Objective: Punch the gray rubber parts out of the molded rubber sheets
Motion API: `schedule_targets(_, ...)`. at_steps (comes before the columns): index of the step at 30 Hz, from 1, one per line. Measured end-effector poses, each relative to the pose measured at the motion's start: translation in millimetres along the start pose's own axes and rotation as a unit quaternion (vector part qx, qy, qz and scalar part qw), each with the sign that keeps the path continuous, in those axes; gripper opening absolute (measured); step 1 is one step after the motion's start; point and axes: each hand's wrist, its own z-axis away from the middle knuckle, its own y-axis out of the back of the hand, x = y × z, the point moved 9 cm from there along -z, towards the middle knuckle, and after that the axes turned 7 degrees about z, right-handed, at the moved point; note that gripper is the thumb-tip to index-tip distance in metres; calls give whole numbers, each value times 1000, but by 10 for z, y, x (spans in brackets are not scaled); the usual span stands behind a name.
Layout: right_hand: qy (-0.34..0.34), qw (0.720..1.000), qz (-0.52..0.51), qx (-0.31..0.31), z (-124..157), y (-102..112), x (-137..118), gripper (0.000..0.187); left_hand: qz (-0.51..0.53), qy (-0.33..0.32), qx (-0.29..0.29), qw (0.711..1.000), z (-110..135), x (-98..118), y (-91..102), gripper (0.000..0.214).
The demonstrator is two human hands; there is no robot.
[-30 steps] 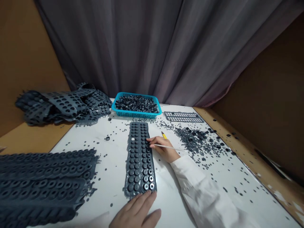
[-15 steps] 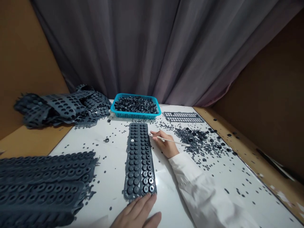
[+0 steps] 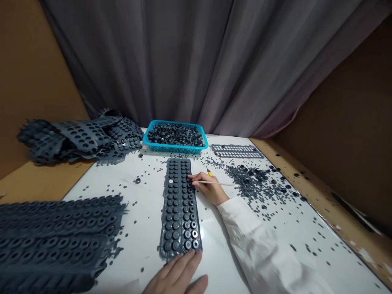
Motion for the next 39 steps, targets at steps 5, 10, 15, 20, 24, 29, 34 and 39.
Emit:
schedule_targets(5,93,979,182,-23,-60,-52,-141,20,-6,-14,-18,1000,6,25,-34,28)
schedule_targets(10,54,966,252,16,-160,64,-63,20,-7,-41,-42,998,30,32,-50,31)
schedule_targets(15,-39,985,146,89,-138,254,116,16,-4,-49,-61,997,76,30,-112,26)
schedule_targets(20,-109,990,-78,49,-114,108,272,13,5,-28,-41,999,51,0,-90,24)
schedule_targets(24,-104,990,-96,15,-123,26,278,15,11,-12,-39,999,36,4,-59,26)
schedule_targets(29,-48,998,-43,12,-127,47,197,15,11,-9,-62,998,72,-7,-76,28)
schedule_targets(34,77,981,179,-14,-156,-17,-31,19,12,-21,-52,998,77,4,-95,25)
schedule_targets(39,60,963,263,11,-183,39,49,17,14,25,32,999,67,-24,-20,33)
